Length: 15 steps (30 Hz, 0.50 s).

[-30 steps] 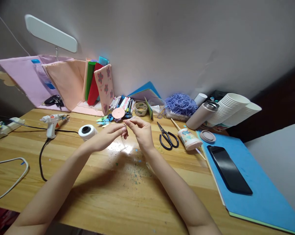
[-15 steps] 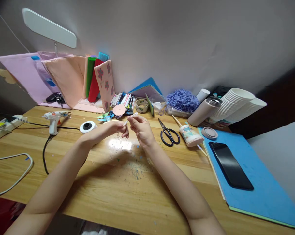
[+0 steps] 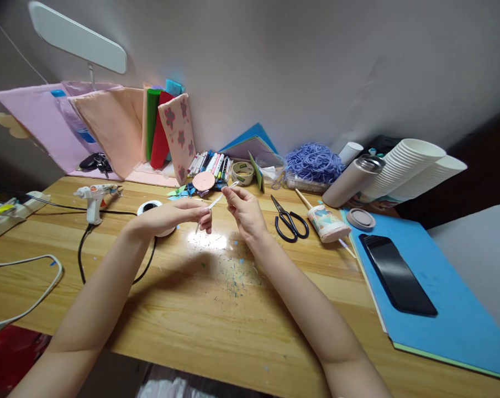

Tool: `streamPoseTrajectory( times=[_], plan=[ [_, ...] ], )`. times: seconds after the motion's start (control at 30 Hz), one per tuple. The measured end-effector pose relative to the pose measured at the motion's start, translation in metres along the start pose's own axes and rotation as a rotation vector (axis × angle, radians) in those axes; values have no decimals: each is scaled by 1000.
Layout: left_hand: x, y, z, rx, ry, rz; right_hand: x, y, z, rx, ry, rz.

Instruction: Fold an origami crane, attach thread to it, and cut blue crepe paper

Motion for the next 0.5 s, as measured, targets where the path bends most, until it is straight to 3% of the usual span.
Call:
streamPoseTrajectory(
  times=[0.17, 0.3, 0.4, 0.43, 0.5],
  plan=[
    [6, 3, 8, 225, 117, 4, -4, 4, -8, 68, -1, -3],
    [5, 10, 17, 499, 132, -117, -7, 12, -10, 292, -88, 52],
    [1, 14, 24, 771, 100, -153, 0, 34, -1, 763, -280, 185],
    [-1, 16, 26, 852, 85, -164, 6, 47, 5, 988, -322, 170],
    [-2, 20, 29, 977, 55, -193, 20, 79, 18, 1550, -406, 15]
  ],
)
Point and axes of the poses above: each hand's wrist, its own x-axis away from the middle knuckle, its own y-axis out of the back of the hand, z = x × y, the point moved 4 cm from there along -x, towards the middle knuckle, and after that the axes turned 13 degrees about z, right-handed, at the moved point
